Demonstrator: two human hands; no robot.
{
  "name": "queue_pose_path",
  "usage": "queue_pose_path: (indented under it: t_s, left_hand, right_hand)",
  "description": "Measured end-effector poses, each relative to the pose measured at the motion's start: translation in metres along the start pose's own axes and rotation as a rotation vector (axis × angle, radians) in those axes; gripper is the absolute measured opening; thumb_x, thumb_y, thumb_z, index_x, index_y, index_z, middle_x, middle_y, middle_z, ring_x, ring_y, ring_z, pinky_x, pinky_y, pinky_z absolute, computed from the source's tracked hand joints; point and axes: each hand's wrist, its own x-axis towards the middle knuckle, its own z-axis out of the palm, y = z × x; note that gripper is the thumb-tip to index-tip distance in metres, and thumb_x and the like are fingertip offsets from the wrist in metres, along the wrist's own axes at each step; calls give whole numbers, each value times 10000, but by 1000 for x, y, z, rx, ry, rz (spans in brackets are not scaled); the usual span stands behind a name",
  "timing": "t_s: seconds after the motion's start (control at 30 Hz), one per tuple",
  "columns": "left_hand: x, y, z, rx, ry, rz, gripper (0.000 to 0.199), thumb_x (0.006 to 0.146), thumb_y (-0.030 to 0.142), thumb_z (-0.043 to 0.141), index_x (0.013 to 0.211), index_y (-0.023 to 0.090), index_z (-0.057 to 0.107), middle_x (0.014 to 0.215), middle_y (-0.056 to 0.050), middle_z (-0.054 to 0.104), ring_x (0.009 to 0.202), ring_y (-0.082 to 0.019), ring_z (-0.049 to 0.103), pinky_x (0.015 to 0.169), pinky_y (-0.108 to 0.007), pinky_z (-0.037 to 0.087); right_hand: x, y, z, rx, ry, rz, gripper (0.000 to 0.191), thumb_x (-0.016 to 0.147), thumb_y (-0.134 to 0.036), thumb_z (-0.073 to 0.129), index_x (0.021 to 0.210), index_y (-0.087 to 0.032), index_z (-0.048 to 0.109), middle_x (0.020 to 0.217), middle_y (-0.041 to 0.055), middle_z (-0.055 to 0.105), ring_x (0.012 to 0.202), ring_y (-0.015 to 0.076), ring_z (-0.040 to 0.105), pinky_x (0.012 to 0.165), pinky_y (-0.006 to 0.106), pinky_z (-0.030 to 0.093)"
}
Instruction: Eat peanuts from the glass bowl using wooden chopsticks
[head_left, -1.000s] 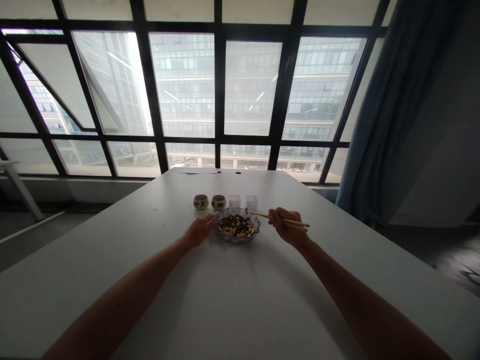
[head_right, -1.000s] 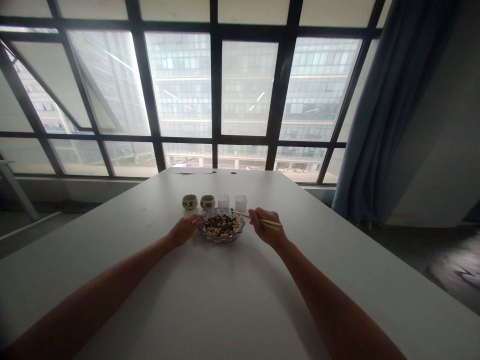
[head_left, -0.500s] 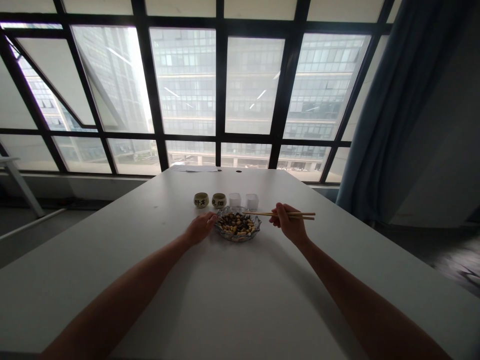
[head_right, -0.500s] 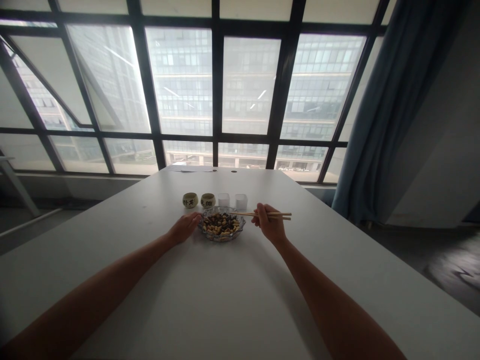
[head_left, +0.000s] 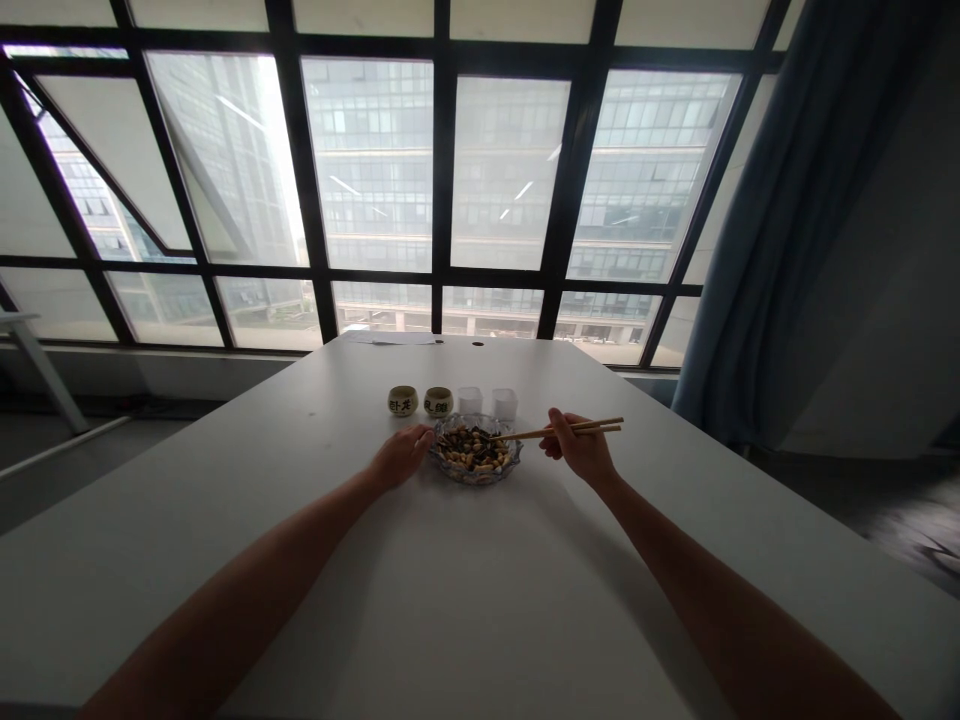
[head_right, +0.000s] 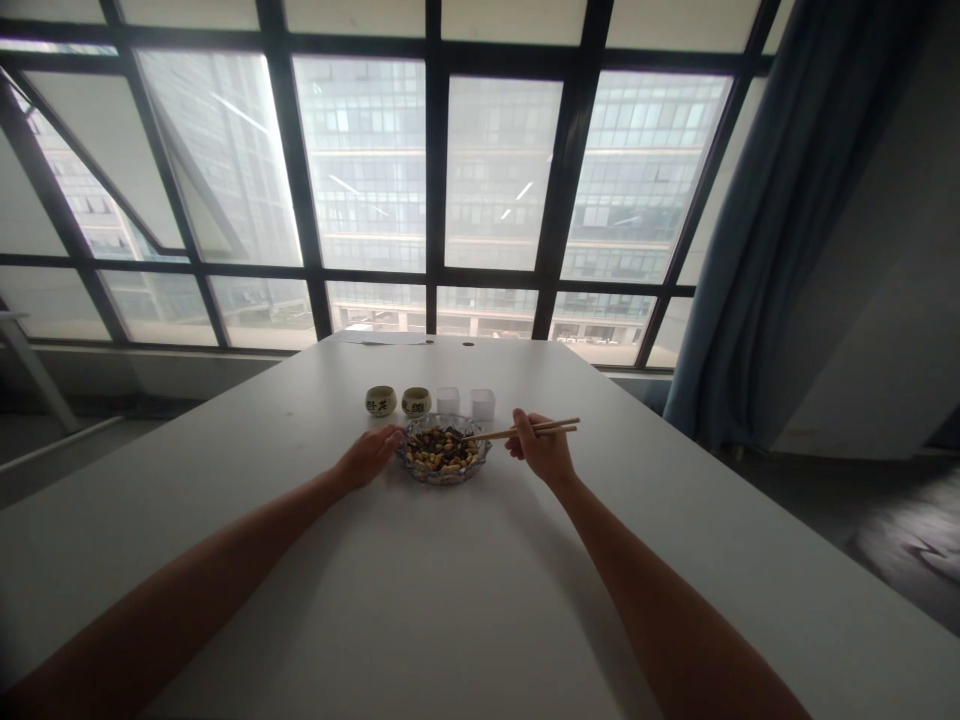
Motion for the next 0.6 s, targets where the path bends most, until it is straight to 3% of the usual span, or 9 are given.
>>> queue_pose_path:
  t_s: [0.37, 0.6]
  left_hand:
    - [0, -3, 3, 3, 0, -13, 360, 1025, 358, 336, 1030, 178, 647, 965, -119, 708, 931, -231, 668, 873, -376, 515]
    - [-1, 0, 0, -6, -8, -19, 376, 1025, 368, 330, 1042, 176, 653, 980, -127, 711, 944, -244, 673, 873, -386, 519]
  right_hand:
    - [-12, -18, 1, -242, -210, -230, 475, 832, -645, 676, 620, -221, 687, 562, 49, 698, 471, 168, 632, 495, 278, 514]
    - [-15, -23, 4, -214, -248, -238, 481, 842, -648, 661, 629, -217, 686, 567, 48, 697, 470, 161, 625, 478, 269, 494]
